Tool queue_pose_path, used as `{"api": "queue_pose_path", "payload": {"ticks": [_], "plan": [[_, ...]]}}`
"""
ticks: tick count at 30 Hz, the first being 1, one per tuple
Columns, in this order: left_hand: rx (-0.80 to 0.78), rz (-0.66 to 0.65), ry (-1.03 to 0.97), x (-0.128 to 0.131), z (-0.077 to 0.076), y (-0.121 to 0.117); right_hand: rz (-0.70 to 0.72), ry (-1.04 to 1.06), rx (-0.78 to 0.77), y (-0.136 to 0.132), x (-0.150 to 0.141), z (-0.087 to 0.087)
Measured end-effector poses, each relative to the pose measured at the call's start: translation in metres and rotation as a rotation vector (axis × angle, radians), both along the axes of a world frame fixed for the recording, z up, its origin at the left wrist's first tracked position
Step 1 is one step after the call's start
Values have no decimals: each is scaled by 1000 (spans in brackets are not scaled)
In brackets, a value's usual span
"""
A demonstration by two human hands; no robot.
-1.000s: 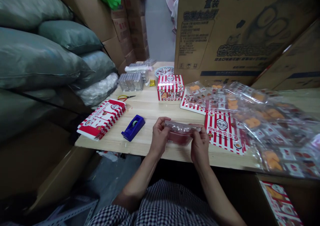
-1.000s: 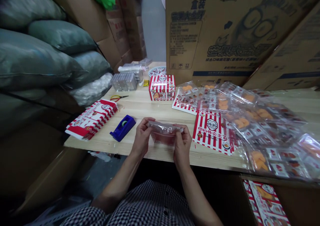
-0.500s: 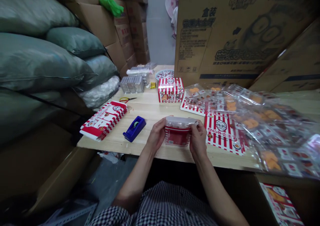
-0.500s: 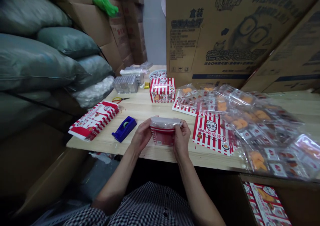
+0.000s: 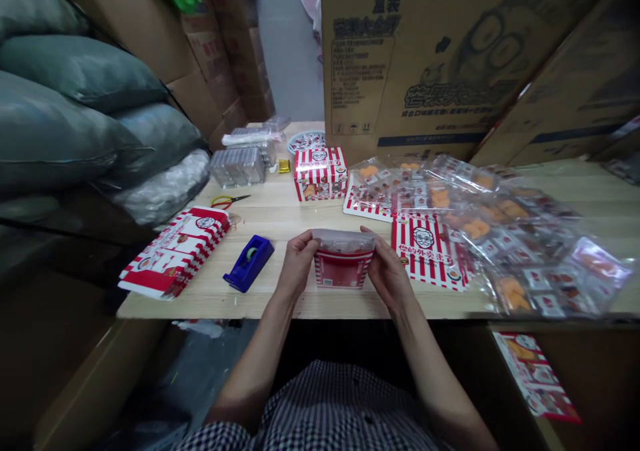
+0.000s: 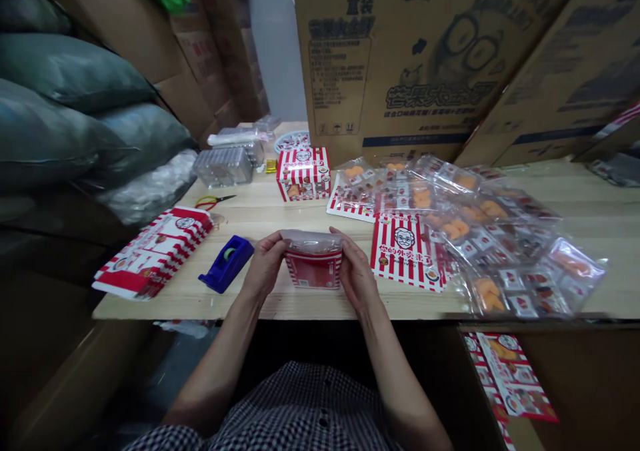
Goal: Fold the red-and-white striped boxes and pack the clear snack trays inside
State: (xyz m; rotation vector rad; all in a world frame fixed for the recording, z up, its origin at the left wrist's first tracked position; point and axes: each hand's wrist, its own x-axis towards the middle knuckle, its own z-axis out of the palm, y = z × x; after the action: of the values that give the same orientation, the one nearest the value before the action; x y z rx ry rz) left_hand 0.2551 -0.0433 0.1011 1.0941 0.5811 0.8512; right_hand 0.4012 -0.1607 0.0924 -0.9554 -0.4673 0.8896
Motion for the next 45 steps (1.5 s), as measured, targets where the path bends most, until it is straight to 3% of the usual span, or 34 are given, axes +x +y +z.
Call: {"api": "queue_pose_path", "payload": {"ticks": [10,14,21,28,32,35,38,41,45], "plan": [[-165,-86,-109,-2,-1,-1,161,110,17,-8,3,0],[-154,-83,-101,2,-5,0,196,98,-9,-4,7,1],[15,-108,-23,-4,1,0,161,-10,-12,-2,10,1],[198,-365,-106,-23,5,12,170,-207,94,-9,12,5],[282,-542,-28,-34,7,17,152,-294,100,-6,15,-1],[321,-468,78,-37,8,16,166,-290,78,-2,16,-1],[252,-314,127,-35,3,11,232,-301,31,-5,14,4],[94,-309,154,-37,-9,0,286,-396,-100,-18,10,6],[-75,-322,167,-46,-35,-21,346,-289,-204,-41,-2,-18]]}}
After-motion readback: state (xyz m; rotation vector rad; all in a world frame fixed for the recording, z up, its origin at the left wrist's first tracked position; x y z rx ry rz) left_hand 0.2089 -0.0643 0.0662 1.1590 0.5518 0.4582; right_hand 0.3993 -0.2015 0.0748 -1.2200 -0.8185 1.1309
